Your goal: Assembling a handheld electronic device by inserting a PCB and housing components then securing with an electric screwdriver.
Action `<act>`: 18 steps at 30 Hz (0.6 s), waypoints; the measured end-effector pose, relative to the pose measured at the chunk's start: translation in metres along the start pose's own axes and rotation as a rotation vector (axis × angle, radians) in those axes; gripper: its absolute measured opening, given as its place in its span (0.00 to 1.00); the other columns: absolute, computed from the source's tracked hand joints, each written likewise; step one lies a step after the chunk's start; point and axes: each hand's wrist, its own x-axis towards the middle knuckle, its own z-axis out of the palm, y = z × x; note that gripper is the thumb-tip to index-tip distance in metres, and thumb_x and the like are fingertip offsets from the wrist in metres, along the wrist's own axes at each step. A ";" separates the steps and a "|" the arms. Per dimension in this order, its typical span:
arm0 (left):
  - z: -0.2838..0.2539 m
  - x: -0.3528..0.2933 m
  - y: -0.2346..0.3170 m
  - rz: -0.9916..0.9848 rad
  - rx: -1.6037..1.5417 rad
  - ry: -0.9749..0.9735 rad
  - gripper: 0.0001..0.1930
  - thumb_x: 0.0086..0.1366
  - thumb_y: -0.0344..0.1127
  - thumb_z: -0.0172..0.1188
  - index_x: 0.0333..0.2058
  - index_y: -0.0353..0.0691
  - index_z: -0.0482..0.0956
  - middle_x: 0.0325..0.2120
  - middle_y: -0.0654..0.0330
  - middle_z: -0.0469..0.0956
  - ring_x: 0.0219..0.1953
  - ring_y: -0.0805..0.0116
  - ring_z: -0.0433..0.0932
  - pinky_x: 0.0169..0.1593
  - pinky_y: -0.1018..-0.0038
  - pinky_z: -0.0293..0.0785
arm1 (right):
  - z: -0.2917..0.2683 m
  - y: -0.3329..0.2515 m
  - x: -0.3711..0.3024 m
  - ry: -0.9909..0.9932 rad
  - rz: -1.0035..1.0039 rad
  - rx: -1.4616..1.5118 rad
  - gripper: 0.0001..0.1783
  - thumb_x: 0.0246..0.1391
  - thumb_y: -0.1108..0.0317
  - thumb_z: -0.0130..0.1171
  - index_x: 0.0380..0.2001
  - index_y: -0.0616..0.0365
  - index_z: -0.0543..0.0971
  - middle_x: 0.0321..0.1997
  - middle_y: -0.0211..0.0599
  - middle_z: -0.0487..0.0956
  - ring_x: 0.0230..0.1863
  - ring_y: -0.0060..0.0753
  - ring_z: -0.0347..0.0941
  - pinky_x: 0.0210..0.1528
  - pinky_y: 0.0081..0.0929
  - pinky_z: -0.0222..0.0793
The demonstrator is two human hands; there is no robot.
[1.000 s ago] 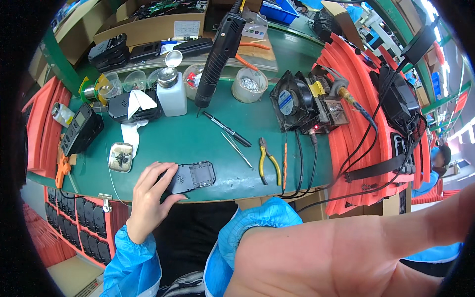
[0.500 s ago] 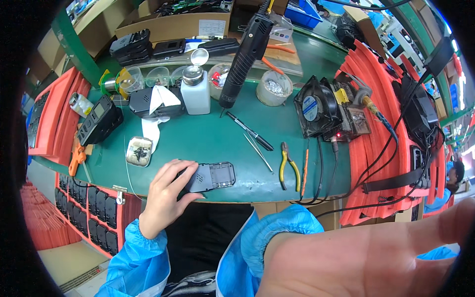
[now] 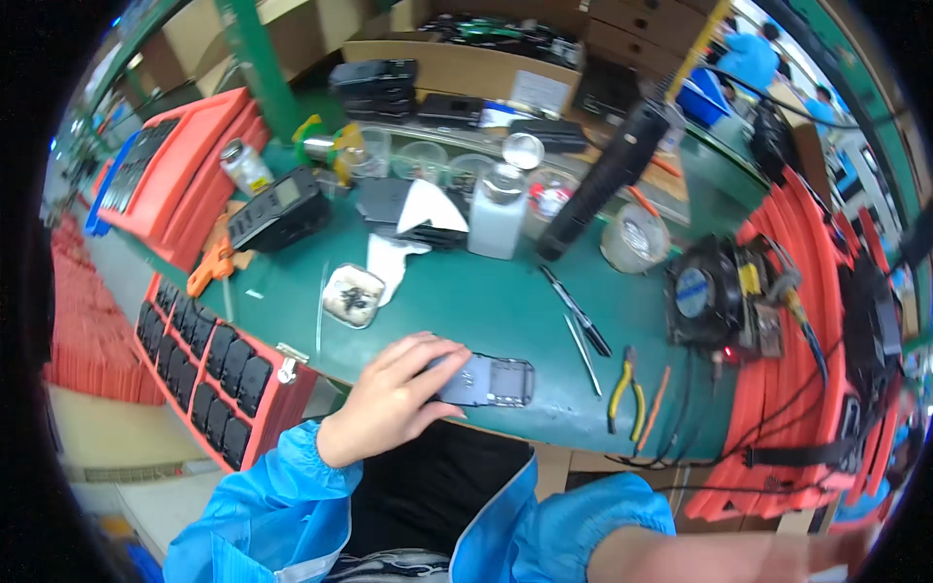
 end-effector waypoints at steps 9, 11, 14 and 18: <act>0.000 -0.004 0.000 -0.013 -0.008 -0.035 0.34 0.51 0.35 0.76 0.58 0.35 0.77 0.56 0.52 0.74 0.59 0.48 0.74 0.63 0.57 0.72 | 0.019 0.013 0.033 0.050 -0.204 0.134 0.18 0.73 0.62 0.45 0.54 0.62 0.76 0.62 0.44 0.77 0.67 0.44 0.68 0.71 0.41 0.59; -0.001 -0.003 -0.001 -0.013 0.000 -0.035 0.34 0.51 0.35 0.76 0.58 0.35 0.77 0.56 0.52 0.74 0.59 0.48 0.74 0.63 0.57 0.72 | 0.020 0.008 0.038 0.067 -0.245 0.131 0.18 0.73 0.62 0.45 0.54 0.62 0.76 0.62 0.44 0.78 0.67 0.44 0.69 0.71 0.41 0.60; 0.001 -0.001 0.000 -0.004 0.004 -0.034 0.34 0.51 0.35 0.76 0.58 0.35 0.77 0.56 0.52 0.74 0.59 0.48 0.74 0.62 0.58 0.73 | 0.018 -0.003 0.048 0.088 -0.307 0.114 0.18 0.73 0.62 0.45 0.53 0.62 0.77 0.61 0.43 0.78 0.66 0.43 0.69 0.71 0.41 0.60; 0.001 -0.003 0.001 0.004 0.024 -0.019 0.37 0.48 0.38 0.78 0.59 0.37 0.77 0.56 0.53 0.76 0.57 0.49 0.76 0.59 0.59 0.75 | 0.015 -0.021 0.060 0.117 -0.398 0.080 0.18 0.73 0.62 0.44 0.52 0.62 0.77 0.61 0.43 0.79 0.66 0.43 0.70 0.71 0.41 0.60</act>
